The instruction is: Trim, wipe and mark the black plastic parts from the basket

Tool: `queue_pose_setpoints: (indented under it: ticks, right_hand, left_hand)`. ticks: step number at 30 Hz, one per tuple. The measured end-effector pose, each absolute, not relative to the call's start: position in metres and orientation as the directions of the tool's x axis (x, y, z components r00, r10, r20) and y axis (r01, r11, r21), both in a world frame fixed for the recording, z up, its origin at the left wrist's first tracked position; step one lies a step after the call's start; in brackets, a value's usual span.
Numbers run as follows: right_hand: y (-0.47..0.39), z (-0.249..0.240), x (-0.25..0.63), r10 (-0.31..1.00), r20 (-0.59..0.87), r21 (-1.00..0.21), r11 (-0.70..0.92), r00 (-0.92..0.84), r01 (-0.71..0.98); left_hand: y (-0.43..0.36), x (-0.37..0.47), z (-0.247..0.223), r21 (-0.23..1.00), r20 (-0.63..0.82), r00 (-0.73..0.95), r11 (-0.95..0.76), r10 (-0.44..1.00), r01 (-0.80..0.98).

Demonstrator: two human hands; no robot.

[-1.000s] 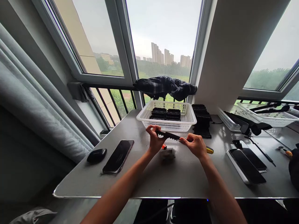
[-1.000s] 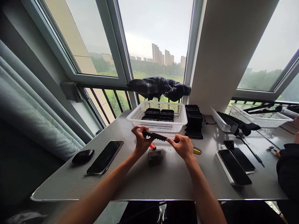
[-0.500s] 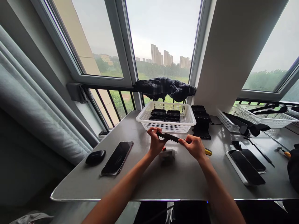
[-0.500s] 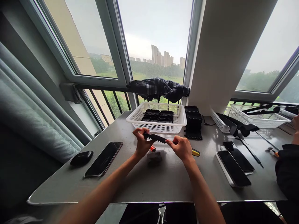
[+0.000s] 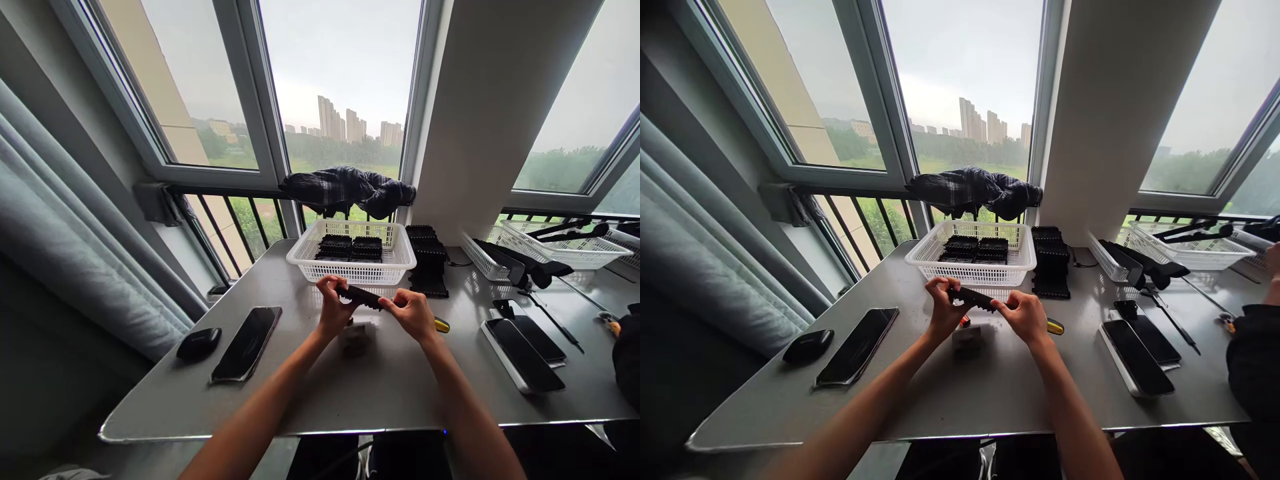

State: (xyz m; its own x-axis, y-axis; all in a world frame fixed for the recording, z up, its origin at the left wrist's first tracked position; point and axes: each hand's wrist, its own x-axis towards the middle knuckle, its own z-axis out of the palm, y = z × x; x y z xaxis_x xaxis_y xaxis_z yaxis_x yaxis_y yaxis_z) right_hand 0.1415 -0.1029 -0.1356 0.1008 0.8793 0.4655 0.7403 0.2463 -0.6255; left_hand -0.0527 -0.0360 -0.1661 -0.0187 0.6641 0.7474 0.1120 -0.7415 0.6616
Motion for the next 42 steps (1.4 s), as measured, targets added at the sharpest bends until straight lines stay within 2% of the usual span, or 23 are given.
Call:
queue_pose_setpoints:
  ticks: [7,10,15,21,26,33,42]
  right_hand:
    - [-0.101,-0.131,0.154,0.866,0.467,-0.660,0.206,0.179,0.723]
    - [-0.102,-0.132,0.150,0.864,0.475,-0.666,0.231,0.165,0.709]
    - [-0.102,-0.133,0.145,0.891,0.449,-0.605,0.244,0.071,0.758]
    - [-0.100,-0.132,0.158,0.880,0.460,-0.548,0.179,0.116,0.817]
    - [-0.101,-0.134,0.150,0.862,0.489,-0.613,0.230,0.135,0.756]
    - [-0.100,-0.135,0.145,0.892,0.452,-0.571,0.280,0.011,0.772]
    - [-0.101,-0.132,0.151,0.870,0.489,-0.568,0.266,0.059,0.779]
  left_hand:
    - [-0.027,-0.067,-0.153,0.720,0.693,-0.129,-0.689,0.709,0.079]
    - [-0.030,-0.061,-0.157,0.701,0.713,-0.094,-0.709,0.695,0.080]
    - [-0.039,-0.051,-0.165,0.713,0.700,-0.018,-0.697,0.714,0.069]
    - [-0.033,-0.058,-0.158,0.740,0.672,-0.097,-0.670,0.734,0.051]
    - [-0.035,-0.055,-0.159,0.716,0.698,-0.078,-0.691,0.712,0.098]
    - [-0.039,-0.052,-0.162,0.684,0.728,-0.046,-0.721,0.684,0.110]
    - [-0.030,-0.061,-0.158,0.694,0.720,-0.088,-0.712,0.689,0.109]
